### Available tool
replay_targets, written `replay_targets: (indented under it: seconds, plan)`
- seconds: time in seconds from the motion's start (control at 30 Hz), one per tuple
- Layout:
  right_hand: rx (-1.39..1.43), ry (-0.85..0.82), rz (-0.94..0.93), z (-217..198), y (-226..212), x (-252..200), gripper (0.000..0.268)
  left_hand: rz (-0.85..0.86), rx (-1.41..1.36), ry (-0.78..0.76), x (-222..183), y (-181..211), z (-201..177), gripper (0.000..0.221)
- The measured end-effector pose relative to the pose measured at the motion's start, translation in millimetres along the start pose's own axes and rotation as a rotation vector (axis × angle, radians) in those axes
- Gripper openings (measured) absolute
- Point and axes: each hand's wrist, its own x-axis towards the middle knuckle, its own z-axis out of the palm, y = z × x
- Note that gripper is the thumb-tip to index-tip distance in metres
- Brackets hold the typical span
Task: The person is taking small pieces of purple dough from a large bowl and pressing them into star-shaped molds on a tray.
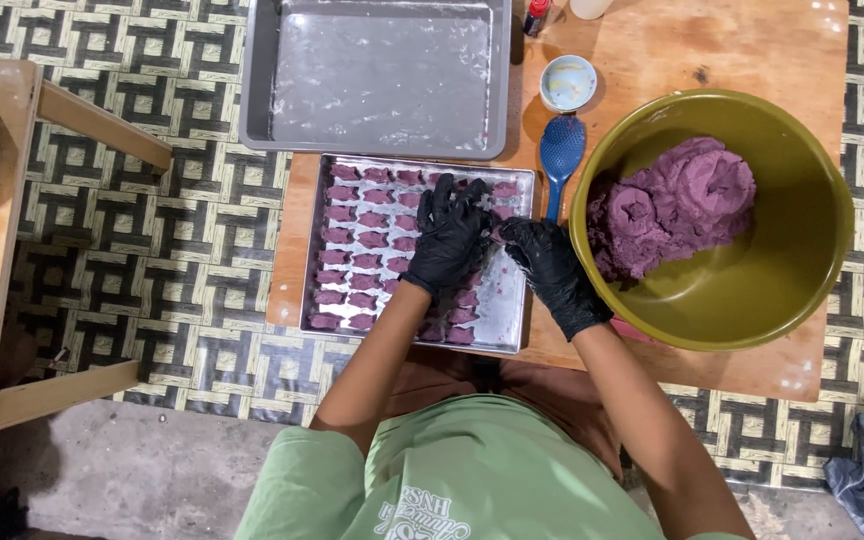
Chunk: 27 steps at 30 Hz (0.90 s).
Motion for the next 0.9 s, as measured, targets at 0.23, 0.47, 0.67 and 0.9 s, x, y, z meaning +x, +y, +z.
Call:
replay_targets:
  seconds: [0.23, 0.47, 0.67, 0.9]
  plan:
    - [-0.126, 0.003, -0.137, 14, 18, 14, 0.030, 0.041, 0.019, -0.044, 3, -6, 2, 0.043]
    - [-0.252, 0.008, -0.267, 24, 44, 12, 0.034, 0.220, 0.262, 0.043, 6, -25, 23, 0.032]
    - [-0.352, 0.009, -0.370, 35, 65, 9, 0.038, 0.121, 0.058, 0.040, -5, 11, 1, 0.042]
    - [-0.330, 0.097, -0.412, 30, 59, 3, 0.043, 0.284, 0.208, -0.003, 9, -5, 9, 0.048]
